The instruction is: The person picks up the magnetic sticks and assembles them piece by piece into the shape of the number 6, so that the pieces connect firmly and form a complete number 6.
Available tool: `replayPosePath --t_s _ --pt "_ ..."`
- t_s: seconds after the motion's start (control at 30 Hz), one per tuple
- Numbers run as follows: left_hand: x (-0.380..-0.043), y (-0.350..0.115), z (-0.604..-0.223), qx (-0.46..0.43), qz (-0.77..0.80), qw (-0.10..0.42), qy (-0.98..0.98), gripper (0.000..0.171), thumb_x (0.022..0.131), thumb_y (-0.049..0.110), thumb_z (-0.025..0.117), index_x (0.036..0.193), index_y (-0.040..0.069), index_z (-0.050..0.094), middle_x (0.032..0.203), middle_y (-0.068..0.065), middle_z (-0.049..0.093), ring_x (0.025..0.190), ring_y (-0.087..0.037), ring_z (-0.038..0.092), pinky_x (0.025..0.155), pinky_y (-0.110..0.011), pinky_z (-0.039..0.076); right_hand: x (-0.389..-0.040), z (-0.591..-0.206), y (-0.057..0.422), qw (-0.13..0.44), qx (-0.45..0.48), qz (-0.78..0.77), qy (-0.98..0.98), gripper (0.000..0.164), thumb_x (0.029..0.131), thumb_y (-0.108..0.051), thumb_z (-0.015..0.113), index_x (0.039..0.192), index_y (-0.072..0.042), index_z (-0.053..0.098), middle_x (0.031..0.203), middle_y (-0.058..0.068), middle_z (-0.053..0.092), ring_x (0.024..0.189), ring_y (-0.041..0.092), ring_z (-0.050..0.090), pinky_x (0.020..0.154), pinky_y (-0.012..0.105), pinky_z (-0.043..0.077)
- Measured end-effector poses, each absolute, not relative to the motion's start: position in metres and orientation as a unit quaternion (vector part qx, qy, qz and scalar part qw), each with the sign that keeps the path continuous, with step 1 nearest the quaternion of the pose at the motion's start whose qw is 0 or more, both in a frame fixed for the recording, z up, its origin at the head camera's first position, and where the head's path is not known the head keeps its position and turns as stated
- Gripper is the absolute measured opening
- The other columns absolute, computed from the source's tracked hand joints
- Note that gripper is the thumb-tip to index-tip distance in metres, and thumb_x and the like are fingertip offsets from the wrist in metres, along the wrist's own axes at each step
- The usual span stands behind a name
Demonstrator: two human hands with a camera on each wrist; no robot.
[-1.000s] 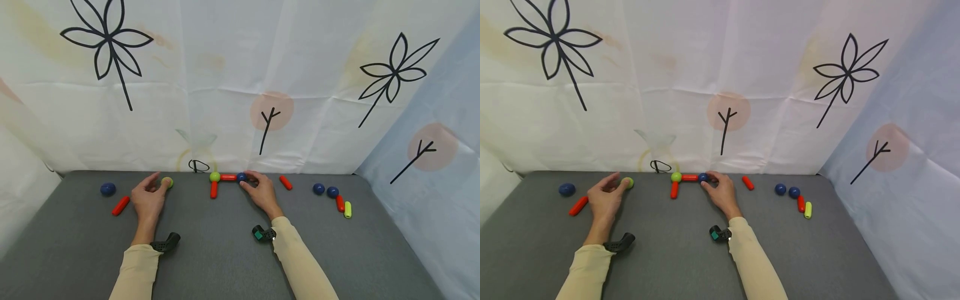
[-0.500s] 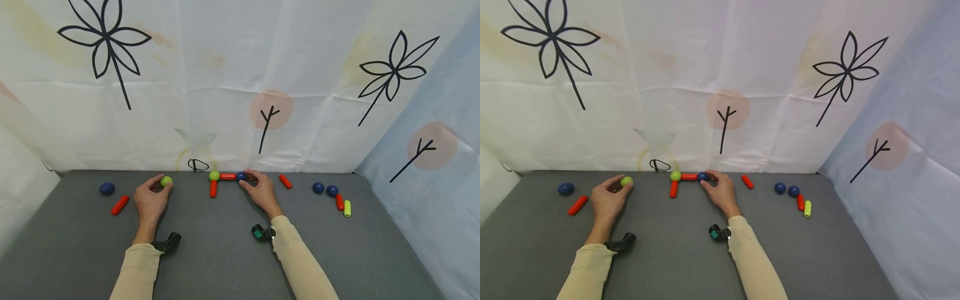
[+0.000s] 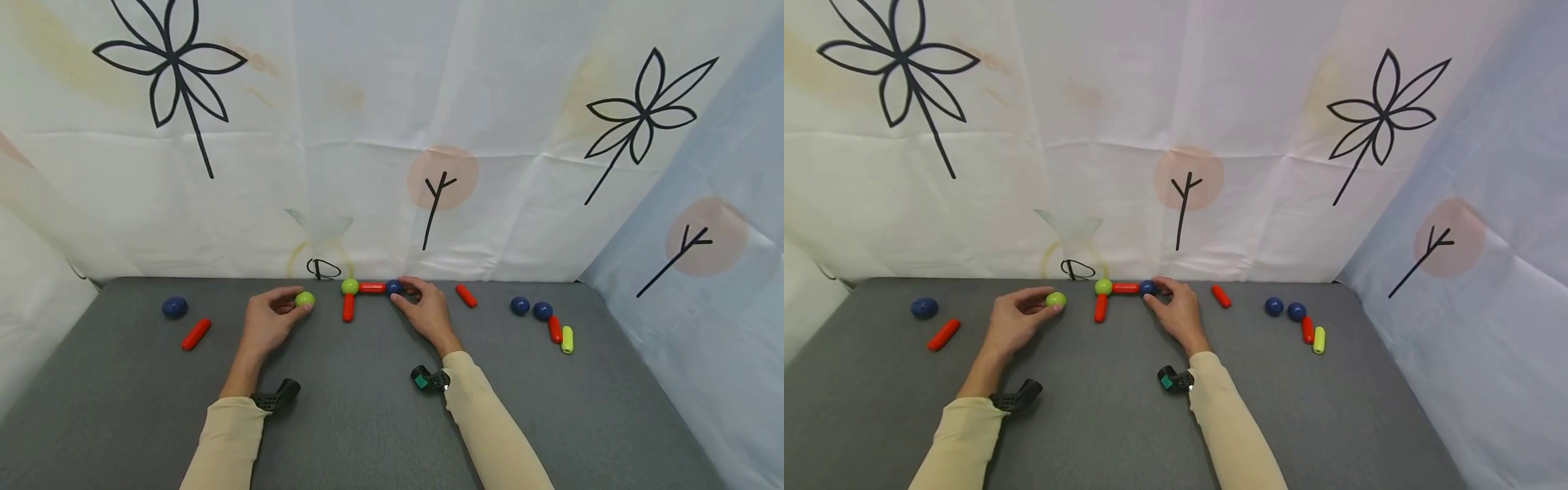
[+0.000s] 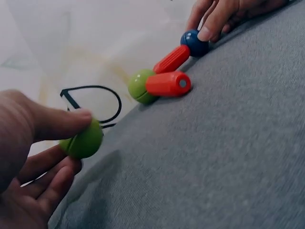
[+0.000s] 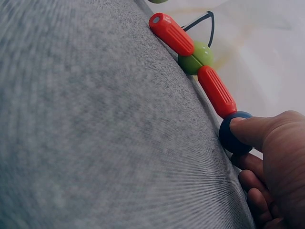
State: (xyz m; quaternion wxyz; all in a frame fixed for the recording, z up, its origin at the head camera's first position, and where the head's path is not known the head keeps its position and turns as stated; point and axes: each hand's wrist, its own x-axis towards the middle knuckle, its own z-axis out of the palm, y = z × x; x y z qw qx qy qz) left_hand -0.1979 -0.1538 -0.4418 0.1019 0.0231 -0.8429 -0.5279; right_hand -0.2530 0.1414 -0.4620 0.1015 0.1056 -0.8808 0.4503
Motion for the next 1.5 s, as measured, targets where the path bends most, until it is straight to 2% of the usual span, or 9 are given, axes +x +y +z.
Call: replayPosePath --t_s 0.5,0.77,1.2,1.5 --pt "-0.199 -0.14 -0.443 -0.122 -0.548 -0.013 -0.827 0.033 0.086 0.008 0.082 0.118 0.003 0.073 0.108 -0.01 0.072 0.092 -0.02 0.067 0.077 -0.027 0.054 -0.253 -0.462 0.142 0.102 0.108 0.448 -0.882 0.04 0.09 -0.019 0.08 0.127 -0.01 0.071 0.115 0.009 0.072 0.106 0.025 0.064 0.094 0.043 0.05" --pt "-0.199 -0.134 -0.443 -0.151 -0.541 -0.051 -0.826 0.035 0.085 0.01 0.083 0.117 0.002 0.073 0.11 -0.01 0.072 0.094 -0.02 0.067 0.082 -0.029 0.054 -0.254 -0.462 0.142 0.101 0.106 0.448 -0.882 0.04 0.09 -0.019 0.08 0.127 -0.01 0.071 0.115 0.008 0.072 0.106 0.025 0.064 0.095 0.042 0.05" --pt "-0.2 -0.127 -0.446 -0.16 -0.521 -0.05 -0.837 0.037 0.085 0.01 0.083 0.119 0.001 0.072 0.111 -0.01 0.071 0.096 -0.021 0.065 0.087 -0.04 0.053 -0.254 -0.463 0.142 0.102 0.11 0.451 -0.88 0.039 0.09 -0.019 0.08 0.127 -0.009 0.071 0.115 0.009 0.072 0.106 0.025 0.064 0.095 0.042 0.05" --pt "-0.199 -0.123 -0.445 -0.179 -0.5 -0.05 -0.846 0.047 0.086 0.009 0.082 0.13 0.001 0.067 0.125 -0.012 0.068 0.101 -0.022 0.063 0.092 -0.043 0.051 -0.253 -0.462 0.142 0.101 0.113 0.451 -0.879 0.039 0.09 -0.018 0.079 0.128 -0.009 0.07 0.116 0.009 0.072 0.107 0.026 0.064 0.095 0.043 0.05"
